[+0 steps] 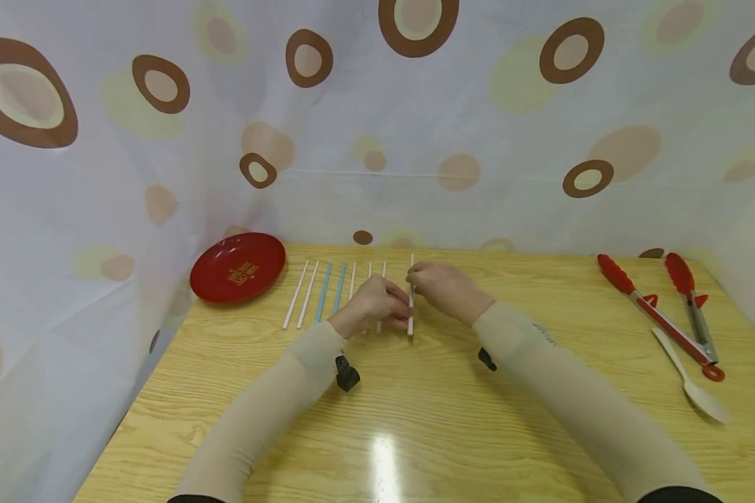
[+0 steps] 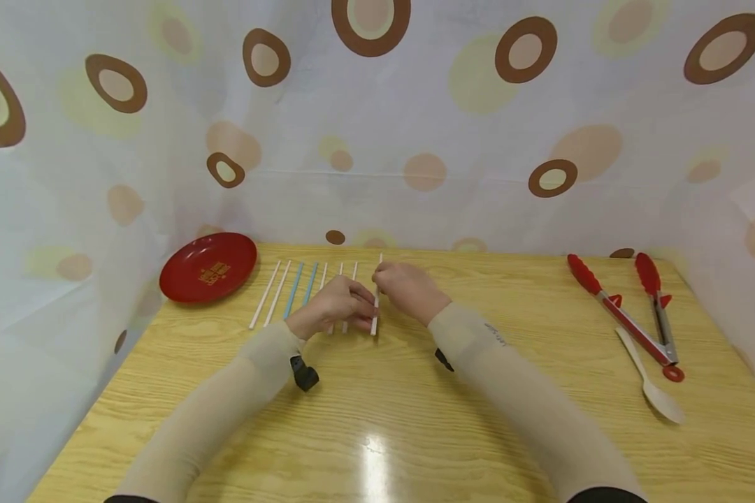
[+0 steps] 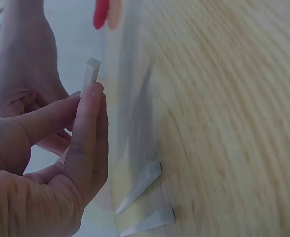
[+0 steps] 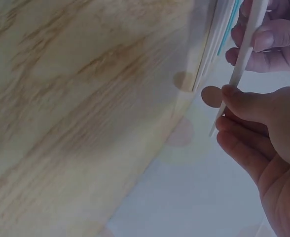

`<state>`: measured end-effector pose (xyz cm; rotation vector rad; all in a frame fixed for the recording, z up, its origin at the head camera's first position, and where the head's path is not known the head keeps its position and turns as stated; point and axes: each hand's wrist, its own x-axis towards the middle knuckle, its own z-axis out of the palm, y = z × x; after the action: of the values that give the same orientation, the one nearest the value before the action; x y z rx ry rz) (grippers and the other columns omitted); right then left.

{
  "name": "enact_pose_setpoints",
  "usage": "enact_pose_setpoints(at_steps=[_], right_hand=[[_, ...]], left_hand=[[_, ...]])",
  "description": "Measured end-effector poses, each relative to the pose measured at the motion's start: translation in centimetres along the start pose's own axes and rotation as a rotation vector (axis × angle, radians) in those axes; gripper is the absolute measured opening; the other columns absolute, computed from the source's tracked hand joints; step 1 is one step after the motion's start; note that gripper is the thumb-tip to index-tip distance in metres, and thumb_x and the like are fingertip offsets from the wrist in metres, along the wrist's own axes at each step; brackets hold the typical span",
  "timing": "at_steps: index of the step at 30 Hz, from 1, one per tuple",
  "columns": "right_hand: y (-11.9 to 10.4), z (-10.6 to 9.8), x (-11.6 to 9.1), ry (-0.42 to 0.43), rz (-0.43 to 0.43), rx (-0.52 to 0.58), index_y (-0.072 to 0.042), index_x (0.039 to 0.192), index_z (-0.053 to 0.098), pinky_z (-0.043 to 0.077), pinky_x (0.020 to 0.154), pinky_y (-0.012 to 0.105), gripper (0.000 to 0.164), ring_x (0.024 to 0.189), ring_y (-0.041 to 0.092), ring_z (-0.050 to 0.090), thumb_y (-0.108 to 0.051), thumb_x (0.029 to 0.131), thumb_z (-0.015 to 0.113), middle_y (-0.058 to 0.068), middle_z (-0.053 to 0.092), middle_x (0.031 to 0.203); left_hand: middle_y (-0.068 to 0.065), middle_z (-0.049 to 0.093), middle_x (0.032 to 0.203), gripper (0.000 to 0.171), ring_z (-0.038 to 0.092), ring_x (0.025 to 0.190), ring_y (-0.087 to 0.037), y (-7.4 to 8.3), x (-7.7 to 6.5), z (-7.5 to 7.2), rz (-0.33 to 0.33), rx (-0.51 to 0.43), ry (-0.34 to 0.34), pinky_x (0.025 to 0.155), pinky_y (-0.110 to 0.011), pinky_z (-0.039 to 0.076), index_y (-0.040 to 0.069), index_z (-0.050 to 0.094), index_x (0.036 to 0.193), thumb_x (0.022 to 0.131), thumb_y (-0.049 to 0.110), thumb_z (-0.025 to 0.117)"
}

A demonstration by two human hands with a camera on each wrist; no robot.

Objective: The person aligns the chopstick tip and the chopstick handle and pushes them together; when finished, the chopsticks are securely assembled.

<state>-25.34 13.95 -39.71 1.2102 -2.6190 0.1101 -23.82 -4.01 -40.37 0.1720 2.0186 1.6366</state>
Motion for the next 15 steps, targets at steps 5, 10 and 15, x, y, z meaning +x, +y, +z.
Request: enact_pose_setpoints(at_steps=[5,10,15], right_hand=[[0.0,0.9,0.5,-0.064,0.023,0.04,0.001,0.098,0.072,0.056,0.077,0.028,0.013,0.093,0.026,0.068,0.001,0.086,0.075,0.013,0.068,0.105],[0.0,1.6,0.7,-0.123,0.027,0.073,0.0,0.099,0.072,0.054,0.082,0.029,0.015,0.097,0.025,0.066,0.006,0.086,0.072,0.011,0.068,0.105],[-0.2,1.9,1.1,-0.212,0.046,0.067,-0.001,0.104,0.071,0.052,0.087,0.03,0.018,0.101,0.024,0.063,0.007,0.089,0.068,0.01,0.067,0.109]], left_hand=[[-0.017,0.071,0.089,0.018,0.071,0.068,-0.026,-0.2,0.6,-0.1,-0.037,0.05,0.029,0.071,-0.037,0.059,-0.013,0.067,0.105,0.088,-0.008,0.07],[-0.018,0.069,0.085,0.011,0.071,0.066,-0.026,-0.5,1.0,-0.1,-0.045,0.102,0.052,0.068,-0.038,0.059,-0.012,0.071,0.097,0.086,-0.009,0.071],[-0.015,0.07,0.078,0.005,0.071,0.064,-0.024,-0.6,1.1,0.0,-0.031,0.217,0.087,0.064,-0.035,0.059,-0.009,0.073,0.09,0.085,-0.007,0.073]])
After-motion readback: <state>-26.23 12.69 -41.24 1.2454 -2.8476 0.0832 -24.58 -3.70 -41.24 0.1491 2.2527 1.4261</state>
